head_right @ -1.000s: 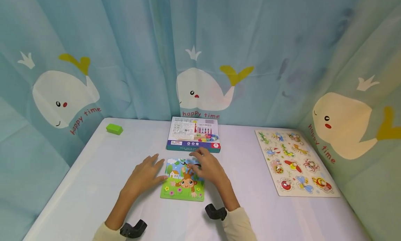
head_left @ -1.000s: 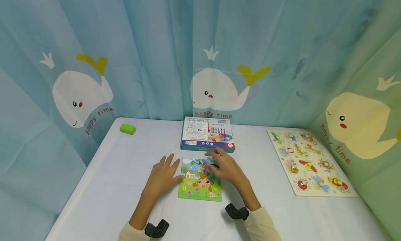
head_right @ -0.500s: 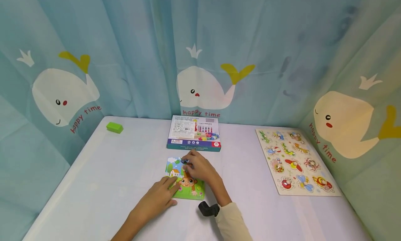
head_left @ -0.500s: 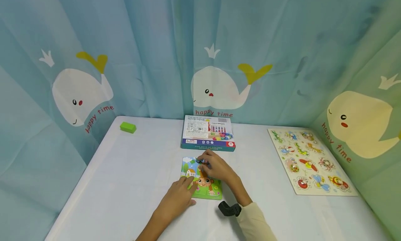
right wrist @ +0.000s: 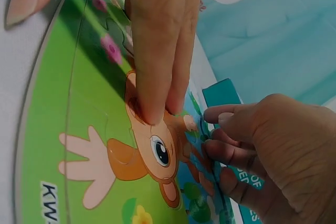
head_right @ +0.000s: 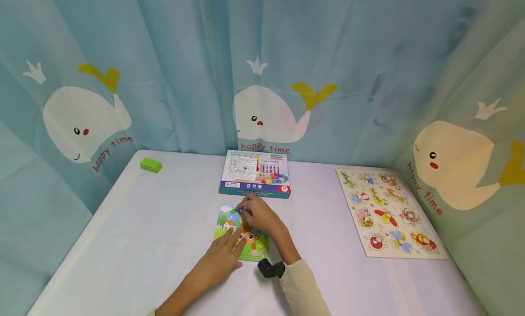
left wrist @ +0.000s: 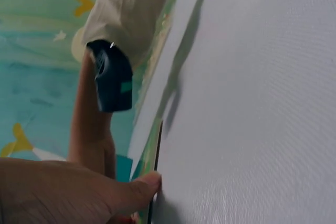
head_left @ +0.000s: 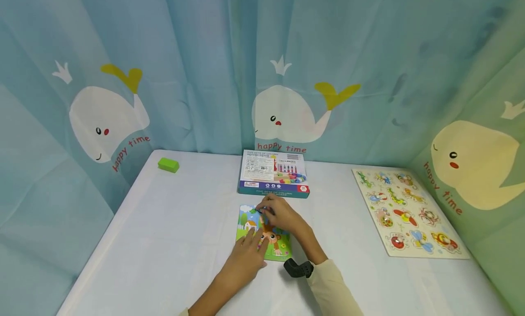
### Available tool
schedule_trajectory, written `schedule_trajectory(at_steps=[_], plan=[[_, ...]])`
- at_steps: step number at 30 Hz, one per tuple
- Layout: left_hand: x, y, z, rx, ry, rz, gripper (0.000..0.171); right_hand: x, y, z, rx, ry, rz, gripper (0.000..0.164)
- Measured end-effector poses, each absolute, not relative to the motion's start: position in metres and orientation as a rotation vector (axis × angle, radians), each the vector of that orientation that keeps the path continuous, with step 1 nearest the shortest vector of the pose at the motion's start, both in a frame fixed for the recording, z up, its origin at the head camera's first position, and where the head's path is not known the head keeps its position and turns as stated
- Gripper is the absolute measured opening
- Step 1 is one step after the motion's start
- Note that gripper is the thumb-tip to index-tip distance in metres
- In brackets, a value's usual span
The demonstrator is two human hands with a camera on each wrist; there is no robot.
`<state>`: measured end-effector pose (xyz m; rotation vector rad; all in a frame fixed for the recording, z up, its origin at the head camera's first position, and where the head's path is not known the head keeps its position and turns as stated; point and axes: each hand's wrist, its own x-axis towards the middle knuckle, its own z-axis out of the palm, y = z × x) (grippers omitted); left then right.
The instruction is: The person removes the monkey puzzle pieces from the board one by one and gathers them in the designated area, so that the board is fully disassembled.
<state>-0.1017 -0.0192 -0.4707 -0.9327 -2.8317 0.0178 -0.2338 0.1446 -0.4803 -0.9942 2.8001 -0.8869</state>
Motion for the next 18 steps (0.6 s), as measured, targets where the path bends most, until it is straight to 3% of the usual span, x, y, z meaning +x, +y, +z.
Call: schedule_trajectory(at_steps=[7,18], plan=[[-0.103,-0.008,-0.476,-0.836,-2.739,0.166,0.065,-0.236,0.144,-0.476,-1.088,2.804,-0.896,0.016],[-0.11,-0.005,-0.467,-0.834,-2.876,0.125,0.067,-0.238,0.138,-0.474,-0.984,2.779,-0.871,0.012]])
